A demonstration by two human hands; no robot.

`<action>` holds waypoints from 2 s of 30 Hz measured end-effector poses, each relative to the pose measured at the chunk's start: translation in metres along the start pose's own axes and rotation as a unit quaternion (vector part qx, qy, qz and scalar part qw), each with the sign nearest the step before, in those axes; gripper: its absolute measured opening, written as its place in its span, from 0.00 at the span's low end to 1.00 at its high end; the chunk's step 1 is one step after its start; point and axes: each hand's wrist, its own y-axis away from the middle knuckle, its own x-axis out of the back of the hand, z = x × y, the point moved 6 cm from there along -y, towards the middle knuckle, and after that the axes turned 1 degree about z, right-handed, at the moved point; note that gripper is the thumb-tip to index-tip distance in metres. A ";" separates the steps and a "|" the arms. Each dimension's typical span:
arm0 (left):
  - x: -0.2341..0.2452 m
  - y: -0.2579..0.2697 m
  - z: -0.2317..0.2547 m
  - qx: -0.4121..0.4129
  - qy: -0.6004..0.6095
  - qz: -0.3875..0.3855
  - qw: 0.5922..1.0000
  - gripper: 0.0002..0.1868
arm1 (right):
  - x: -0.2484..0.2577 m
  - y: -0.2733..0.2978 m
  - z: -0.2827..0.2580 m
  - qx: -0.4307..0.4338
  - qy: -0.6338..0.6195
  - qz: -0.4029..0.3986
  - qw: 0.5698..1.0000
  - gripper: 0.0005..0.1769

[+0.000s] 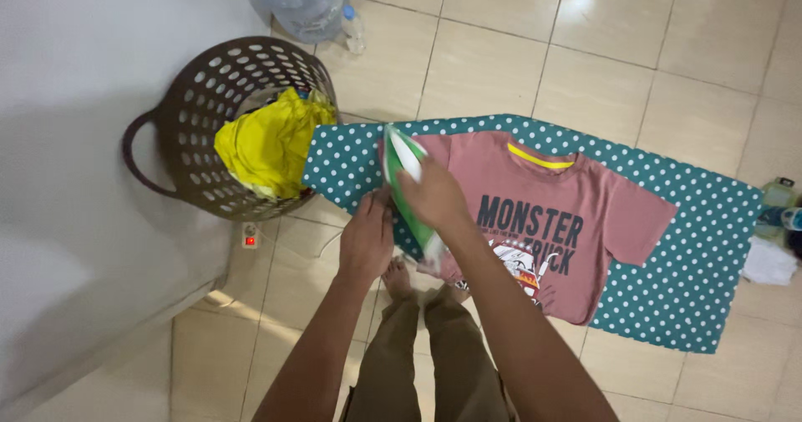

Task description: The person irons a pink t-shirt on a polka-dotted mat laid on the floor. They plug in the iron, smooth the shirt, and iron both the front and back sides using a green and white iron.

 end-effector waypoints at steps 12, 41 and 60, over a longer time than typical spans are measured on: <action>-0.028 0.010 -0.003 -0.086 -0.150 0.058 0.983 0.28 | 0.059 0.077 0.085 -0.175 -0.002 0.094 0.980 0.27; -0.029 0.008 0.003 -0.059 -0.165 0.044 0.983 0.29 | 0.093 0.126 0.103 -0.309 0.015 0.047 0.950 0.27; -0.013 0.011 -0.013 -0.065 0.081 0.042 0.994 0.14 | 0.076 0.126 0.028 -0.157 -0.539 0.037 0.827 0.17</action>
